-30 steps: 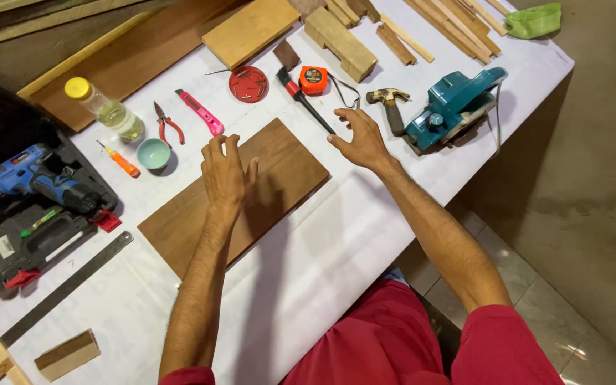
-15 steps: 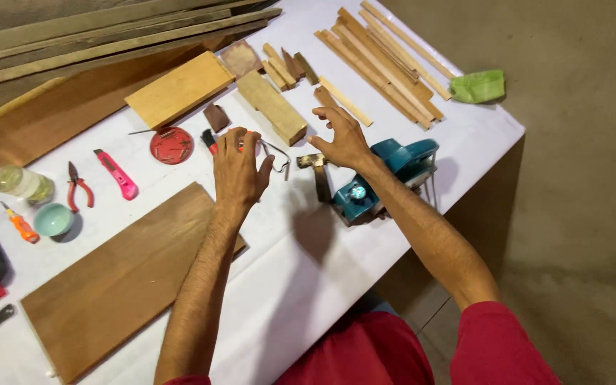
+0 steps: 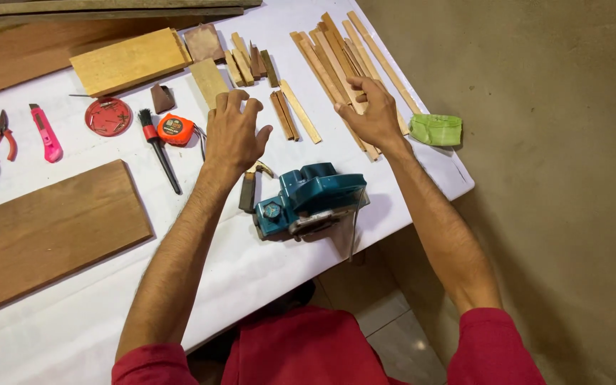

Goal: The person opens a bottle of liquid, brushes it onto a slatted wooden frame, and presses a wood strip into place on the frame. They then reposition the frame, sort through loose wood strips on the table, and measure a strip against a wooden board with a tape measure.

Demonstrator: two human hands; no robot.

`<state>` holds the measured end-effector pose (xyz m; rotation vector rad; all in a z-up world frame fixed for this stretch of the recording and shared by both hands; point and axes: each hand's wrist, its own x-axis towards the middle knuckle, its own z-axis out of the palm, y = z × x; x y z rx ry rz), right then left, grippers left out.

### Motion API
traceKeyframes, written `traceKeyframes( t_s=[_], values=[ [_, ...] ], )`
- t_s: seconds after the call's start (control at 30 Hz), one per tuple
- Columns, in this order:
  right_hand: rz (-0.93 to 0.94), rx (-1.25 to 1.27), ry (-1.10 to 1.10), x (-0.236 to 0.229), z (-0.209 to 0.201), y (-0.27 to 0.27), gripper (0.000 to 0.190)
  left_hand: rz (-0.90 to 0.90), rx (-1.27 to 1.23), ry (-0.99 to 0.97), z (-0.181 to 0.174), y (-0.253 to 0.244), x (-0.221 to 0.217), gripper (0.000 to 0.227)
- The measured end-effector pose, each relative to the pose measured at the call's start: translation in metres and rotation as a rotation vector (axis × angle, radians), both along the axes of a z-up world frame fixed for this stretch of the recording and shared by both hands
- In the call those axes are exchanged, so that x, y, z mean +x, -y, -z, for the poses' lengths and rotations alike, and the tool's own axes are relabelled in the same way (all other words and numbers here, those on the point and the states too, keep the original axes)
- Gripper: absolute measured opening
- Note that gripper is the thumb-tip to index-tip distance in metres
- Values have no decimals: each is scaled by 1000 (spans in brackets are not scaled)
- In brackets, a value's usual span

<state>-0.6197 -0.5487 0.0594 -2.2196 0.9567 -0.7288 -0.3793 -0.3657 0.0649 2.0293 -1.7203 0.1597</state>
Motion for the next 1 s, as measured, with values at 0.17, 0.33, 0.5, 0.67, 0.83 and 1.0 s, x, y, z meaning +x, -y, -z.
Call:
traceKeyframes(
  t_s=[0.17,0.33,0.5,0.67,0.83,1.0],
  values=[
    [22,39,-27,-25,13,34,53,16,87,5,16,52,-22,43],
    [62,86,-103,-34,34,76,49,34,168,-82,34,114,-30,40],
    [45,131,-200,-32,70,115,44,81,175,-155,73,171,-35,38],
    [7,165,-295,-29,122,161,44,103,488,-275,112,221,-42,45],
    [-1,201,-314,-15,149,193,45,105,716,-420,153,269,-51,53],
    [-100,392,-456,20,156,197,49,-116,707,-691,192,302,-53,49]
  ],
)
